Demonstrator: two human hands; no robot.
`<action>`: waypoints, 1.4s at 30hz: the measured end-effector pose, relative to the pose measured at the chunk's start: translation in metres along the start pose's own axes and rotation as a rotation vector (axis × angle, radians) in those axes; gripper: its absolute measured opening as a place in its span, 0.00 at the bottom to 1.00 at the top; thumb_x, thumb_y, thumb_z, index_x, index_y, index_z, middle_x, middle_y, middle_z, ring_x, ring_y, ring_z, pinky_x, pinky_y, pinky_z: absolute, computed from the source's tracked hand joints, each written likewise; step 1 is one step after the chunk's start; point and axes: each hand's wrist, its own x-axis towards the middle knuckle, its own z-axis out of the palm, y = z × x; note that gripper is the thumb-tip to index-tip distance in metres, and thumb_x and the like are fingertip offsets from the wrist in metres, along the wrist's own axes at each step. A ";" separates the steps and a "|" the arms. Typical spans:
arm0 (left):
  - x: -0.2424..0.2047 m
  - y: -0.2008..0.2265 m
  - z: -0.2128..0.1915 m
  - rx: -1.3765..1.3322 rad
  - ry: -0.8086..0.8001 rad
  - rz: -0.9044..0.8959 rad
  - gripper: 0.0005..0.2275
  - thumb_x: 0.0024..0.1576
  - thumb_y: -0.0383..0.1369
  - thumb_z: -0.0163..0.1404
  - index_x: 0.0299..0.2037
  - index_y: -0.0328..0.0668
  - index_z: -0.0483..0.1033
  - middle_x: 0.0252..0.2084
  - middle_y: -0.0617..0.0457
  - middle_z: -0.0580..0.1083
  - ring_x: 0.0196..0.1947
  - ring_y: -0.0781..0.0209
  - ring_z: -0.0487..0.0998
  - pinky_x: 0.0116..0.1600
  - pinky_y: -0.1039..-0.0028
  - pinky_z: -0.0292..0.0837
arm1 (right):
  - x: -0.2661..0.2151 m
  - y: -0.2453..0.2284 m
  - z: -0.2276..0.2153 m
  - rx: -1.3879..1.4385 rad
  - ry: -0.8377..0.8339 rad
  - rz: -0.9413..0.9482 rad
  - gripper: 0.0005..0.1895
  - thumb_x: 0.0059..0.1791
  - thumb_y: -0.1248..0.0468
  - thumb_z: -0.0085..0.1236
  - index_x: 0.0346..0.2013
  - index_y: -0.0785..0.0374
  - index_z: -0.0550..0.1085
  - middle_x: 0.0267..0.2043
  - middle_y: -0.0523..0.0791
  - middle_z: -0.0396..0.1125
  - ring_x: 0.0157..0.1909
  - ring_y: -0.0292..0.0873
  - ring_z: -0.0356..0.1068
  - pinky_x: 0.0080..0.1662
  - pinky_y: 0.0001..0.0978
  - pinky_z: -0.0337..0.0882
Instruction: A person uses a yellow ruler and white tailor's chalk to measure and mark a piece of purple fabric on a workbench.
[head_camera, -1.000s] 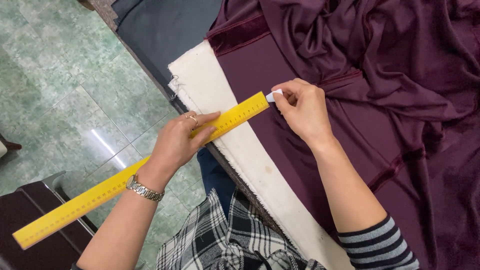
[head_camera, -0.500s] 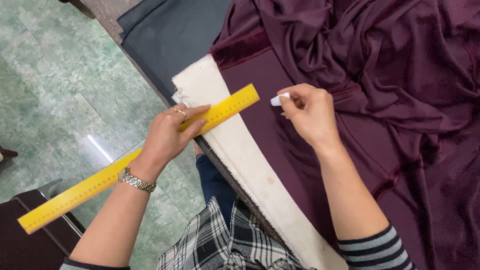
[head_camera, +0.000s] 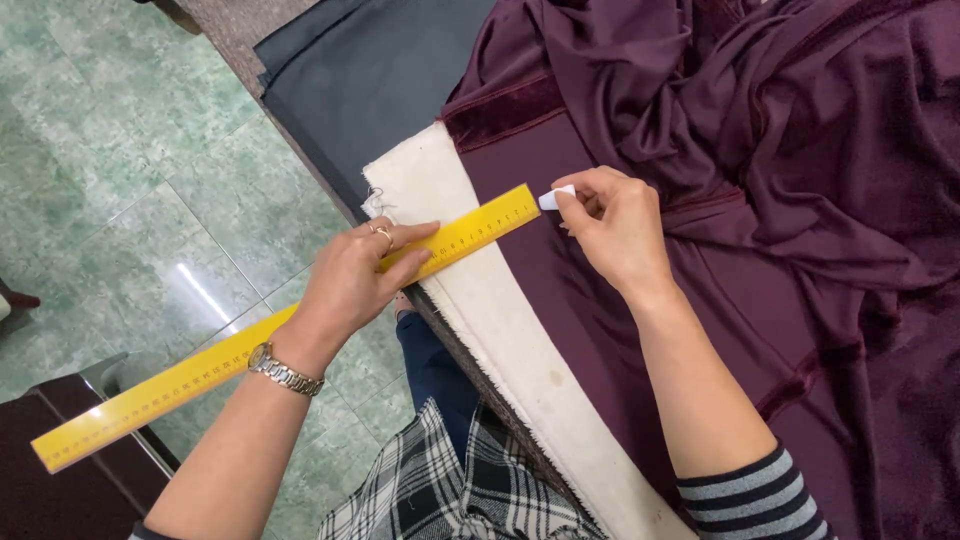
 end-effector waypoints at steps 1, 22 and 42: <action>0.000 0.000 0.000 -0.002 0.000 -0.001 0.11 0.56 0.29 0.53 0.48 0.48 0.81 0.25 0.46 0.73 0.27 0.53 0.75 0.28 0.73 0.69 | 0.001 0.001 0.000 -0.001 -0.001 0.000 0.08 0.46 0.74 0.55 0.38 0.69 0.78 0.23 0.46 0.65 0.24 0.37 0.71 0.27 0.22 0.71; 0.032 -0.014 -0.022 0.036 0.042 0.034 0.10 0.57 0.29 0.52 0.47 0.48 0.81 0.27 0.49 0.73 0.27 0.55 0.74 0.29 0.75 0.68 | 0.032 -0.013 0.000 -0.030 -0.033 0.086 0.08 0.46 0.72 0.53 0.38 0.69 0.77 0.24 0.48 0.68 0.26 0.40 0.72 0.28 0.27 0.71; 0.033 -0.012 -0.027 0.174 -0.026 -0.001 0.11 0.56 0.31 0.53 0.48 0.52 0.81 0.26 0.50 0.73 0.27 0.54 0.76 0.31 0.72 0.71 | 0.052 -0.014 0.011 -0.138 -0.117 0.083 0.07 0.46 0.70 0.53 0.34 0.65 0.79 0.20 0.45 0.67 0.23 0.39 0.70 0.25 0.28 0.68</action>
